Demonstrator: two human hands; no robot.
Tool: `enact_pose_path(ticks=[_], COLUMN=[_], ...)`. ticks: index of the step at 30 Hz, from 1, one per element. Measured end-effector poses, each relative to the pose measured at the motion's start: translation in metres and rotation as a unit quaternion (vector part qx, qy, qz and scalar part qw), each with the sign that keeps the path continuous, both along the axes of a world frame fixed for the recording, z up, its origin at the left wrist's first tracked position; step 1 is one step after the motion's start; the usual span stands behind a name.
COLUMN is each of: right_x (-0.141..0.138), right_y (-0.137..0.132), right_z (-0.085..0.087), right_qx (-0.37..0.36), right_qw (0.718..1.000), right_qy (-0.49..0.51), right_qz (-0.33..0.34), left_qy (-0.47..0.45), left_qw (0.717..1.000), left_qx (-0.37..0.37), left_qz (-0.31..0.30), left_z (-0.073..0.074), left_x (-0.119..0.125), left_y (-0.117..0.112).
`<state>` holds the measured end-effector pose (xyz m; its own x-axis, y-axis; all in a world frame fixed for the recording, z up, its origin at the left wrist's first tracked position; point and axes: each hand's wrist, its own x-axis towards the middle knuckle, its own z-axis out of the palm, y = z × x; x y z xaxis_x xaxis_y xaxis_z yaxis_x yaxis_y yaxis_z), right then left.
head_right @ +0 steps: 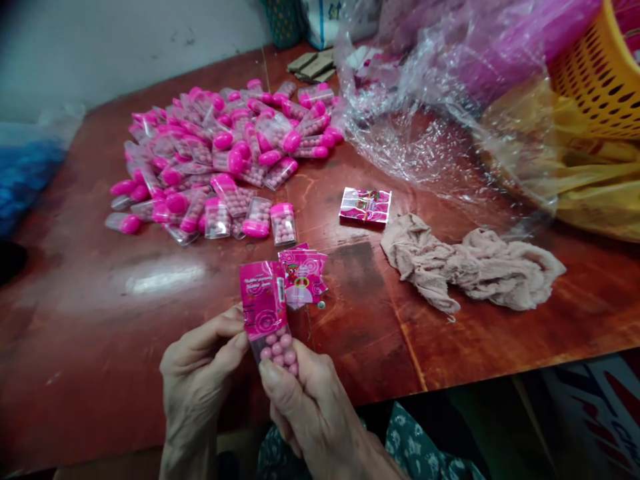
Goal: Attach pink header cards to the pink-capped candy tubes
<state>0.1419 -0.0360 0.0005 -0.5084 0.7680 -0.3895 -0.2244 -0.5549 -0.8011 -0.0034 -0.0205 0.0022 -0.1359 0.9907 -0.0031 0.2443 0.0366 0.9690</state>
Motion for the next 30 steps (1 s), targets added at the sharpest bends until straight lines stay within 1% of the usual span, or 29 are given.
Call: enact_pose_path(ticks=[4, 7, 10, 11, 13, 15, 17, 18, 21, 23, 26, 30], right_x=[-0.001, -0.001, 0.001, 0.001, 0.003, 0.004, 0.003, 0.002, -0.002, -0.003, -0.005, -0.008], right_y=[0.0, -0.001, -0.002, -0.002, -0.002, -0.002, -0.002, -0.002, -0.001, 0.0, 0.001, -0.002], right_z=[0.0, -0.001, 0.0, 0.001, 0.003, 0.004, 0.003, 0.002, -0.003, -0.005, -0.005, -0.006], right_qx=[0.085, 0.151, 0.21, 0.225, 0.249, 0.268, 0.303, 0.327, 0.399, 0.428, 0.461, 0.492], right_qw=[0.992, 0.975, 0.959, 0.953, 0.938, 0.919, 0.892, 0.872, 0.796, 0.756, 0.712, 0.653], right_qy=[-0.097, -0.16, -0.191, -0.201, -0.239, -0.289, -0.336, -0.363, -0.451, -0.492, -0.527, -0.572], right_qz=[-0.013, -0.021, -0.014, -0.014, -0.024, -0.019, -0.011, -0.016, -0.055, -0.059, -0.049, -0.061], left_qy=[0.029, 0.077, 0.133, 0.151, 0.183, 0.223, 0.271, 0.291, 0.319, 0.346, 0.402, 0.455], left_qw=[0.999, 0.995, 0.987, 0.983, 0.969, 0.947, 0.926, 0.919, 0.914, 0.905, 0.876, 0.834], left_qx=[0.01, 0.049, 0.08, 0.098, 0.156, 0.225, 0.263, 0.264, 0.247, 0.239, 0.246, 0.288], left_qz=[0.033, 0.028, 0.026, 0.032, 0.049, 0.045, 0.013, -0.006, -0.043, -0.064, -0.099, -0.123], left_z=[-0.003, -0.005, -0.007, -0.007, -0.004, 0.001, 0.008, 0.012, 0.021, 0.025, 0.027, 0.023], left_x=[0.005, 0.007, 0.008, 0.009, 0.01, 0.011, 0.012, 0.013, 0.015, 0.015, 0.012, 0.005], left_y=[-0.004, -0.007, -0.011, -0.012, -0.014, -0.014, -0.011, -0.009, -0.003, 0.001, 0.006, 0.012])
